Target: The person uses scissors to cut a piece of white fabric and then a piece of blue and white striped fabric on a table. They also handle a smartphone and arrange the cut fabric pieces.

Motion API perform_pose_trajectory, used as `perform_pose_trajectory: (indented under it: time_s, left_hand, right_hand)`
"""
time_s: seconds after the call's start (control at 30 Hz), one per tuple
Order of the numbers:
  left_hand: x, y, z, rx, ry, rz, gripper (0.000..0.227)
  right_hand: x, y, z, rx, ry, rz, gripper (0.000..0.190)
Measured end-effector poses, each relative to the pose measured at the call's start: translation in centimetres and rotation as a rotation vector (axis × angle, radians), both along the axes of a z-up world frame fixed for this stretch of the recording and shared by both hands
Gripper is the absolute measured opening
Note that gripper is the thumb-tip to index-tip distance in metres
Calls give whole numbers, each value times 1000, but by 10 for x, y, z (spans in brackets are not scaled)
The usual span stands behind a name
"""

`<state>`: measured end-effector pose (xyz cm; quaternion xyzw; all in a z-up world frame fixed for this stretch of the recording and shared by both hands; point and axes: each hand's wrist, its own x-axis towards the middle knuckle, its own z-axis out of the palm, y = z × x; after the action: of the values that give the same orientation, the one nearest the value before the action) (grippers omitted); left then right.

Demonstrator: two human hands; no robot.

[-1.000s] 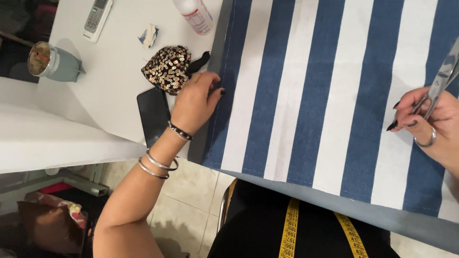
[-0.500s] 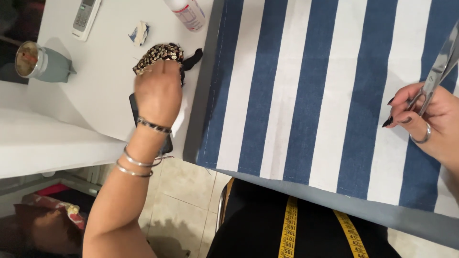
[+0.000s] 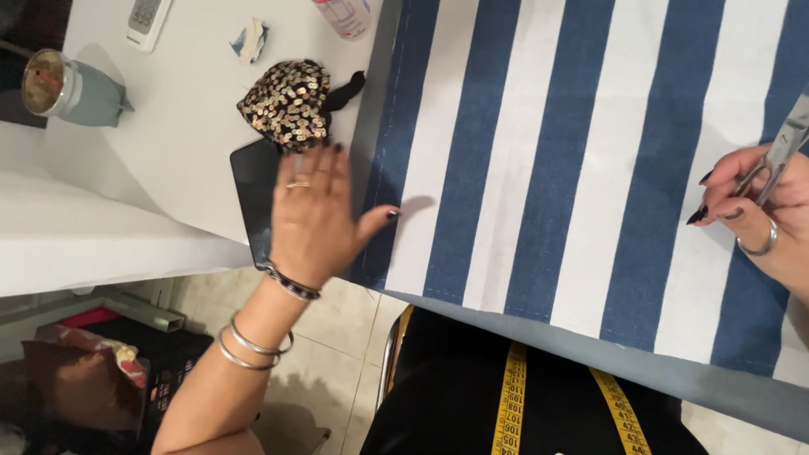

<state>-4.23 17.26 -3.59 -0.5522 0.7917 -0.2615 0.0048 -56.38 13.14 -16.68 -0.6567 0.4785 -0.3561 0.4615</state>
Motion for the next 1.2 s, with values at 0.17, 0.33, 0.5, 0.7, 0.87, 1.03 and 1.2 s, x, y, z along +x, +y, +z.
perform_pose_trajectory:
  time_s: [0.17,0.33,0.5,0.7,0.87,1.03,1.2]
  left_hand:
    - [-28,-2,-18,536,268,-25,97]
    - [-8,-9,-1,49,137,30,91]
    - [-24,-1,-18,293,295,-99,84]
    - [-4,-11,11,-29,296,-92,46]
    - [-12,-37,-5,321,845,119,12]
    - [2,-61,-28,265,834,77,16]
    - [19,-67,-34,207,838,-15,22]
  right_hand:
    - [-10,-4,-21,-19,61,-63,43]
    - [-8,-3,-15,30,-13,-37,43]
    - [4,3,13,-17,27,6,43]
    - [10,5,20,-4,33,-34,41]
    - [6,1,13,-24,70,-20,39]
    - [5,4,10,4,16,-34,41]
    - [11,9,26,-15,20,-1,39]
